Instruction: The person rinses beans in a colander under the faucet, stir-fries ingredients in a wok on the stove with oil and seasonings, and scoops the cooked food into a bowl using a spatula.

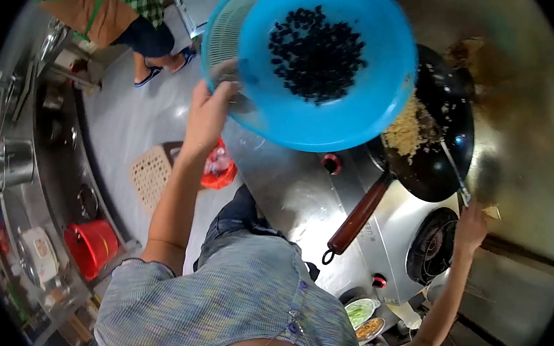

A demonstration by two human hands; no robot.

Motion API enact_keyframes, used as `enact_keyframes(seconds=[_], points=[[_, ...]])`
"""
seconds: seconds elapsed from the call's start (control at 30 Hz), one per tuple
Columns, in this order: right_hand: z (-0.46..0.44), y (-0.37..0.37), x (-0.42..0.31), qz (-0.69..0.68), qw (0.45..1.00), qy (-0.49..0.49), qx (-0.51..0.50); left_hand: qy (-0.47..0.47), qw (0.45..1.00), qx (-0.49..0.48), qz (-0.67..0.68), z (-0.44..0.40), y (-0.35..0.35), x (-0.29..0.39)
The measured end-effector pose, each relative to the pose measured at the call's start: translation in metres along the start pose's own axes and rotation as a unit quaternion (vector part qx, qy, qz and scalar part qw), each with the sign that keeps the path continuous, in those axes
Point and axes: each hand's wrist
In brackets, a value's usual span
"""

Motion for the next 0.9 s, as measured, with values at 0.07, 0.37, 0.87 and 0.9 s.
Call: enact_keyframes(seconds=[0.07, 0.37, 0.87, 0.9], points=[[0.011, 0.020, -0.014, -0.065, 0.995, -0.068, -0.044, -0.036, 0.999, -0.038, -0.005, -0.001, -0.041, 0.013], [0.054, 0.026, -0.050, -0.174, 0.979, -0.080, -0.069, 0.019, 0.971, -0.238, 0.013, 0.020, -0.151, 0.068], [0.114, 0.067, -0.049, -0.345, 0.921, -0.152, 0.100, -0.070, 0.947, -0.312, -0.025, 0.066, -0.200, 0.082], [0.122, 0.075, -0.044, -0.352, 0.909, -0.196, 0.107, -0.063, 0.956, -0.282, -0.049, 0.065, -0.198, 0.078]])
Point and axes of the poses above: each hand's wrist, its own z-axis away from the middle knuckle, its own y-axis out of the back of the hand, x = y × z, and after that the axes turned 6 degrees about -x, right-handed
